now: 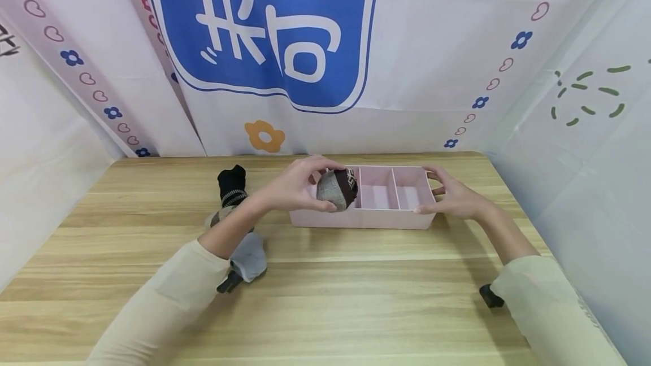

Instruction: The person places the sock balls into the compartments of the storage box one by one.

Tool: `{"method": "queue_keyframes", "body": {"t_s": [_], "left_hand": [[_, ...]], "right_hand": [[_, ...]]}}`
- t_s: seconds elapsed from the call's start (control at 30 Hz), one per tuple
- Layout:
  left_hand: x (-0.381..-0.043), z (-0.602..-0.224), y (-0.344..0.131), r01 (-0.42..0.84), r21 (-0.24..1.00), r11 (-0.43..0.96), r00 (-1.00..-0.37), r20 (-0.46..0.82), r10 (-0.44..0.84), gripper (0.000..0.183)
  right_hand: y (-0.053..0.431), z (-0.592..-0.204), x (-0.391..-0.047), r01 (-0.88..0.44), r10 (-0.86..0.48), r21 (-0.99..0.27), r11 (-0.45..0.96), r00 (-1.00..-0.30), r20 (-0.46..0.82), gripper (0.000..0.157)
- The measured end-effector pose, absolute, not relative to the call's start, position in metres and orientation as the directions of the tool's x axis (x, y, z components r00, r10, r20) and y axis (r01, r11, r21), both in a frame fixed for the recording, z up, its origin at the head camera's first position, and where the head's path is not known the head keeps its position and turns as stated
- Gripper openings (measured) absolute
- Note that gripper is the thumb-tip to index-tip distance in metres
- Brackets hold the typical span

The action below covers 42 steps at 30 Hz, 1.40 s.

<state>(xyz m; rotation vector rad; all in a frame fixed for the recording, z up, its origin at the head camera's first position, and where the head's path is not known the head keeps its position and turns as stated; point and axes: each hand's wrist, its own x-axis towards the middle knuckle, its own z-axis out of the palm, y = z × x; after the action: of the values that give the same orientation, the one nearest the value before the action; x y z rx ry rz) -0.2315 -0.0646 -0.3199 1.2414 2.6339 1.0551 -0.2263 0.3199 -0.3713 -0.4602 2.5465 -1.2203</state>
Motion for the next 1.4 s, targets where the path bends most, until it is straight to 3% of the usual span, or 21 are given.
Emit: {"method": "queue_keyframes", "body": {"t_s": [0.9,1.4], "left_hand": [[-0.242,-0.321,-0.013,0.691,0.578,0.435,-0.630,0.186,0.754,0.078],[-0.257,-0.327,0.021,0.672,0.579,0.462,-0.662,0.189,0.726,0.075]], "right_hand": [[0.321,-0.372,-0.226,-0.175,-0.399,-0.786,0.593,-0.912,-0.098,0.101],[0.322,-0.372,-0.227,-0.184,-0.411,-0.791,0.584,-0.907,-0.093,0.100]]}}
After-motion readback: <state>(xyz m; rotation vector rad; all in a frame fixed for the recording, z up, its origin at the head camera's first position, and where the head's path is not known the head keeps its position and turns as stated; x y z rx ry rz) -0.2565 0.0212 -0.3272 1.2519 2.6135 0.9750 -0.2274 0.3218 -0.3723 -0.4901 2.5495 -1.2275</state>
